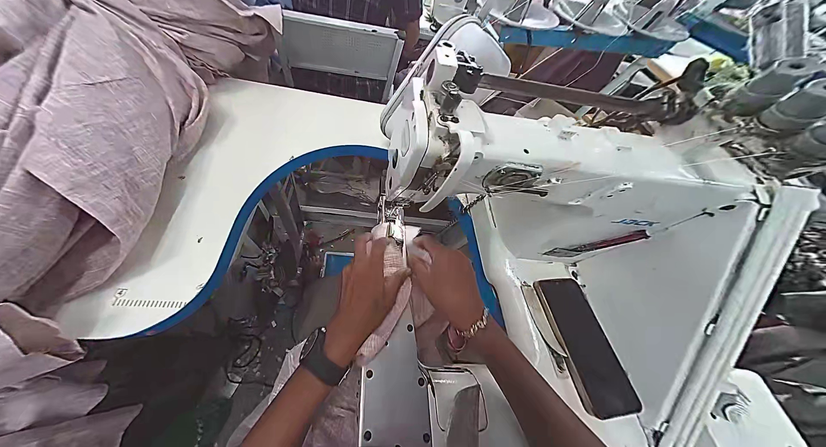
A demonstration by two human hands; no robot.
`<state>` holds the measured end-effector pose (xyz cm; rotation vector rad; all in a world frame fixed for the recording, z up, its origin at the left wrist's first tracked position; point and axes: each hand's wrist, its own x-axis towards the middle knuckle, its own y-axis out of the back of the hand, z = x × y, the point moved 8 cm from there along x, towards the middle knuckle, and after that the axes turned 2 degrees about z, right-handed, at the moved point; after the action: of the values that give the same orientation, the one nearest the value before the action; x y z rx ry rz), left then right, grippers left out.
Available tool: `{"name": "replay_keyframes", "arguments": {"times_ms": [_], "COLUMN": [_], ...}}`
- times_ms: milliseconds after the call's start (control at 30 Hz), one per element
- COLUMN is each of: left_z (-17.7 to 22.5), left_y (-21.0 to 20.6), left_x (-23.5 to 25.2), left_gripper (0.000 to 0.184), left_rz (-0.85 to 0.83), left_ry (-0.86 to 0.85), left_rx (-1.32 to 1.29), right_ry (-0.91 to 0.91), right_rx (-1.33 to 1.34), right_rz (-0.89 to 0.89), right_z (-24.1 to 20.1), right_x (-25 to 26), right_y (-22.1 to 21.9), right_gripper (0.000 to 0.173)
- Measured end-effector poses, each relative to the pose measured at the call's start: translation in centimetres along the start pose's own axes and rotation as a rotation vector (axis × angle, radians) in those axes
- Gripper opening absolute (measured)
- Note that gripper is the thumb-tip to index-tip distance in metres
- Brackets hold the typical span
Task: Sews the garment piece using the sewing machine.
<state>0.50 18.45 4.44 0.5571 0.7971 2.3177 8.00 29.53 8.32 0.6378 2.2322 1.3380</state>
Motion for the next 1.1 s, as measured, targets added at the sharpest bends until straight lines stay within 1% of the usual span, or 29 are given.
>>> {"name": "replay_keyframes", "arguments": {"times_ms": [100,133,167,200,267,333,400,467,533,567,633,700,800,867,933,1000,1033,1100], "left_z": [0.2,0.4,0.5,0.5,0.3,0.3,0.9,1.0,0.7,0.6,0.4,0.4,0.1,0.2,0.6,0.8,0.7,0.7], "left_y": [0.0,0.0,0.0,0.0,-0.1,0.1,0.4,0.2,0.2,0.2,0.3,0.2,0.1,0.2,0.4,0.5,0.6,0.3], "left_x": [-1.4,-1.5,-1.5,-1.2,-0.7,-0.5,-0.4,-0.5,-0.8,-0.8,-1.0,-1.1,-1.3,-1.4,-1.1,-0.8,-0.7,-0.6], "left_gripper": [0.047,0.043,0.040,0.038,0.039,0.041,0.034,0.033,0.037,0.038,0.042,0.040,0.045,0.041,0.036,0.033,0.033,0.032], "left_rz": [0.061,0.074,0.084,0.083,0.064,0.072,0.091,0.106,0.106,0.099,0.083,0.094,0.111,0.098,0.087,0.094,0.107,0.155], "left_ry": [-0.154,-0.187,-0.215,-0.239,-0.266,-0.303,-0.335,-0.345,-0.328,-0.310,-0.286,-0.294,-0.295,-0.298,-0.311,-0.305,-0.304,-0.299], "left_rx": [0.027,0.041,0.049,0.045,0.020,0.037,0.076,0.082,0.019,-0.020,-0.080,-0.103,-0.152,-0.197,-0.197,-0.198,-0.207,-0.212], "right_ry": [0.290,0.385,0.460,0.509,0.544,0.563,0.585,0.587,0.606,0.621,0.616,0.593,0.528,0.468,0.441,0.444,0.441,0.420], "right_rx": [0.077,0.118,0.177,0.257,0.449,0.515,0.443,0.285,0.152,0.128,0.165,0.259,0.535,0.673,0.671,0.548,0.550,0.648], "right_rz": [0.364,0.453,0.488,0.451,0.278,0.169,0.106,0.054,0.031,0.027,0.012,-0.017,-0.062,-0.090,-0.038,0.128,0.156,0.101], "right_z": [-0.4,-0.3,-0.1,0.1,0.6,0.7,0.4,0.0,-0.2,-0.3,0.1,0.3,0.1,-0.5,-0.7,-0.7,-0.6,0.1], "right_x": [-2.5,-2.9,-3.1,-2.8,-2.1,-1.9,-2.0,-2.5,-3.2,-3.3,-3.6,-3.4,-1.5,-0.2,0.2,-0.7,-1.1,-0.8], "right_y": [0.3,0.5,0.5,0.3,-0.5,-1.4,-1.8,-2.0,-2.2,-2.1,-2.0,-2.0,-2.5,-3.0,-3.1,-2.7,-2.7,-2.5], "right_gripper": [0.022,0.020,0.019,0.018,0.018,0.019,0.021,0.020,0.018,0.016,0.015,0.015,0.017,0.017,0.012,0.011,0.012,0.011]}}
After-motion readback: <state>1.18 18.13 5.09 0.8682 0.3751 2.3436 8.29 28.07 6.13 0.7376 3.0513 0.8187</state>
